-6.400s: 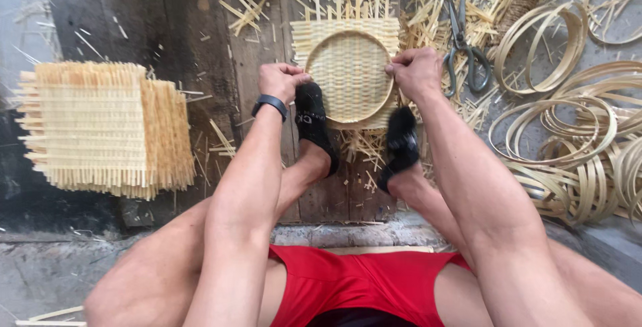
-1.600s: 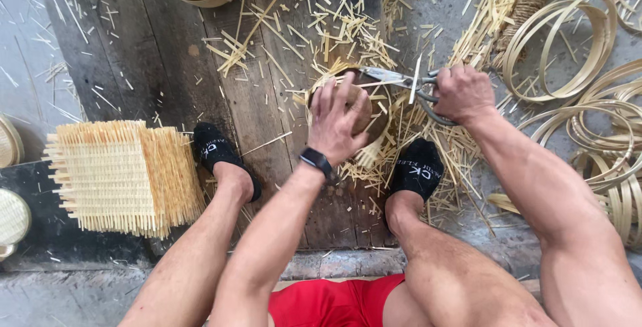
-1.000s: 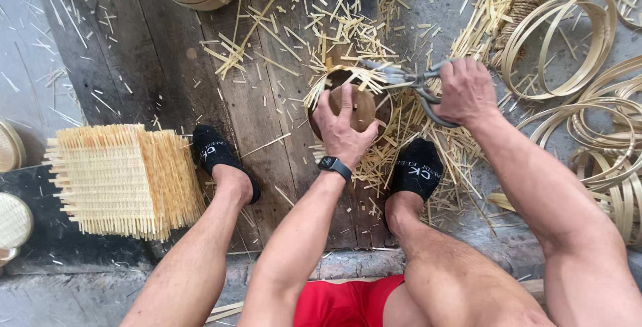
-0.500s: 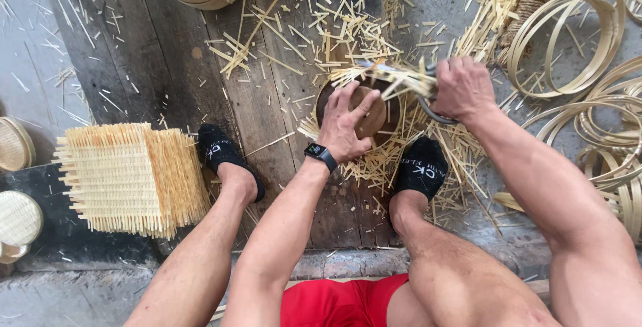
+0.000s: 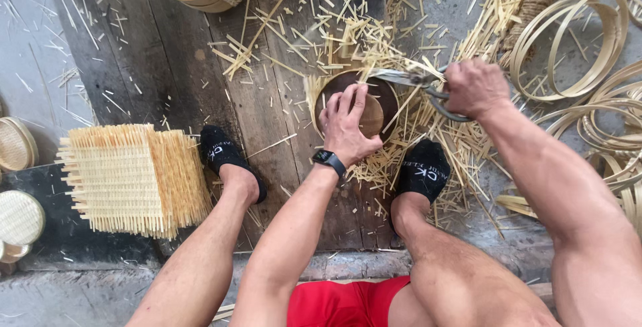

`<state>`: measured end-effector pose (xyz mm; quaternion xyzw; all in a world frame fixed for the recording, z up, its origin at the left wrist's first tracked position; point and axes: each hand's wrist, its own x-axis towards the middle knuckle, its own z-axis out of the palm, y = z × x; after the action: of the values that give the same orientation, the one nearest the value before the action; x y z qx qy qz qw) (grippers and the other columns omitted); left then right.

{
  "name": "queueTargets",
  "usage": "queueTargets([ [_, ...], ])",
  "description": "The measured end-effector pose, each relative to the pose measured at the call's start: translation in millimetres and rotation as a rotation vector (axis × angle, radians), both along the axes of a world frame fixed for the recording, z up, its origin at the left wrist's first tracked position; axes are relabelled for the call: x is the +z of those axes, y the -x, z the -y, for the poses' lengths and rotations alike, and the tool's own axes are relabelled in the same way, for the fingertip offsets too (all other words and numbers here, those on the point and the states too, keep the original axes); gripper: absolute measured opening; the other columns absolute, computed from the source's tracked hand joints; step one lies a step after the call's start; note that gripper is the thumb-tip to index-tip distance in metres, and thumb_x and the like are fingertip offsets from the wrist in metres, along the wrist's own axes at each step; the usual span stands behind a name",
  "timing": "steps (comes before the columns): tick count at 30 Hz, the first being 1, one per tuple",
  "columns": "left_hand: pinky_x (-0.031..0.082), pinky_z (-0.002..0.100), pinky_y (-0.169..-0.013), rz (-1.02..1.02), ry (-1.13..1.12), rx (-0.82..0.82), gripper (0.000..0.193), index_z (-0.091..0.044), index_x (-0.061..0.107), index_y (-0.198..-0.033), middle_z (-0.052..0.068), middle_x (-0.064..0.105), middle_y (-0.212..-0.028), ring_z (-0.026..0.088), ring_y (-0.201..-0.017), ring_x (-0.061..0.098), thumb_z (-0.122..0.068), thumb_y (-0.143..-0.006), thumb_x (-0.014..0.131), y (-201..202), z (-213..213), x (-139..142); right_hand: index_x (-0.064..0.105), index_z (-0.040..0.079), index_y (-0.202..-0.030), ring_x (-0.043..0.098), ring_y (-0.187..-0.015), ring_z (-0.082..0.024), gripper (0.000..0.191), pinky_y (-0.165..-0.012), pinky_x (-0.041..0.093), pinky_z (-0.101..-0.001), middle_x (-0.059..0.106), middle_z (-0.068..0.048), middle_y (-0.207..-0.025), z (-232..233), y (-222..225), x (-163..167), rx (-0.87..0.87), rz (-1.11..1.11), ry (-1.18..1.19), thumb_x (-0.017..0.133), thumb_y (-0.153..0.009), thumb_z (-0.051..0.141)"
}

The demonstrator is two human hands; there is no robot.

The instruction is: The person repeatedly trims the edges of rectangular bamboo mats using shears and a circular wooden template. They place the template on each mat, cut along the edge, then stack the finished pieces.

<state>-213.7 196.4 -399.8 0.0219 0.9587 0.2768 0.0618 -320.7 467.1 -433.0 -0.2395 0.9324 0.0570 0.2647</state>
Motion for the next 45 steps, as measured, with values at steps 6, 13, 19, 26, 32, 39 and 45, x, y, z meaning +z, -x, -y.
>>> queueTargets([
  [6, 0.036, 0.056, -0.114, 0.112, -0.023, -0.218, 0.113, -0.021, 0.037, -0.153, 0.006, 0.041, -0.151, 0.036, -0.138, 0.037, -0.028, -0.05, 0.084, 12.1, 10.5, 12.6, 0.066, 0.003, -0.083, 0.059, -0.06, -0.019, 0.05, -0.053, 0.055, -0.032, 0.061, -0.01, -0.068, -0.3, -4.0, -11.6, 0.156, -0.572, 0.287, 0.066, -0.077, 0.053],
  [13, 0.025, 0.065, -0.108, -0.022, -0.041, 0.072, 0.126, -0.017, 0.03, -0.155, 0.028, 0.023, -0.154, 0.049, -0.139, 0.027, -0.03, -0.046, 0.093, 2.2, 0.4, 14.0, 0.066, 0.002, -0.099, 0.061, -0.074, -0.021, 0.032, -0.065, 0.056, -0.0355, 0.064, -0.012, -0.084, -7.1, -6.8, -6.8, -0.004, -0.131, 0.092, 0.055, -0.101, 0.032],
  [19, 0.038, 0.061, -0.113, 0.018, 0.004, 0.148, 0.108, -0.031, 0.04, -0.153, 0.013, 0.036, -0.151, 0.042, -0.136, 0.036, -0.032, -0.055, 0.086, -5.9, -18.9, 3.6, 0.067, 0.0, -0.088, 0.062, -0.067, -0.024, 0.049, -0.06, 0.056, -0.0359, 0.064, -0.014, -0.075, 4.8, -9.0, -10.7, 0.083, -0.353, 0.199, 0.065, -0.078, 0.048],
  [26, 0.038, 0.061, -0.107, 0.184, 0.049, -0.011, 0.106, -0.036, 0.043, -0.148, 0.008, 0.035, -0.154, 0.042, -0.136, 0.035, -0.028, -0.052, 0.086, 3.4, -0.9, 10.9, 0.067, 0.002, -0.089, 0.063, -0.073, -0.022, 0.034, -0.065, 0.055, -0.0335, 0.063, -0.013, -0.08, 1.5, -11.7, -14.0, 0.044, -0.35, 0.183, 0.06, -0.098, 0.034],
  [32, 0.035, 0.062, -0.11, 0.21, 0.126, -0.212, 0.115, -0.037, 0.039, -0.15, 0.01, 0.032, -0.155, 0.043, -0.141, 0.029, -0.025, -0.046, 0.087, 10.7, 7.3, 17.3, 0.068, 0.004, -0.091, 0.064, -0.066, -0.021, 0.035, -0.064, 0.056, -0.0347, 0.065, -0.01, -0.073, 3.0, -12.6, -9.1, 0.055, -0.337, 0.16, 0.056, -0.097, 0.036],
  [39, 0.036, 0.06, -0.111, 0.129, 0.03, 0.163, 0.107, -0.042, 0.04, -0.151, 0.016, 0.03, -0.155, 0.043, -0.138, 0.031, -0.031, -0.057, 0.09, -2.9, -10.4, 15.6, 0.066, -0.001, -0.1, 0.064, -0.084, -0.025, 0.052, -0.074, 0.056, -0.036, 0.064, -0.017, -0.093, -4.2, -8.6, -3.5, 0.087, -0.302, 0.134, 0.065, -0.088, 0.05],
  [45, 0.036, 0.057, -0.111, 0.218, 0.101, -0.084, 0.104, -0.043, 0.047, -0.145, 0.013, 0.032, -0.151, 0.041, -0.137, 0.033, -0.026, -0.052, 0.089, 5.4, 9.3, 18.6, 0.064, 0.0, -0.102, 0.064, -0.079, -0.023, 0.026, -0.073, 0.056, -0.0365, 0.066, -0.013, -0.088, 9.6, -7.9, -15.0, 0.02, -0.192, 0.091, 0.062, -0.096, 0.025],
])
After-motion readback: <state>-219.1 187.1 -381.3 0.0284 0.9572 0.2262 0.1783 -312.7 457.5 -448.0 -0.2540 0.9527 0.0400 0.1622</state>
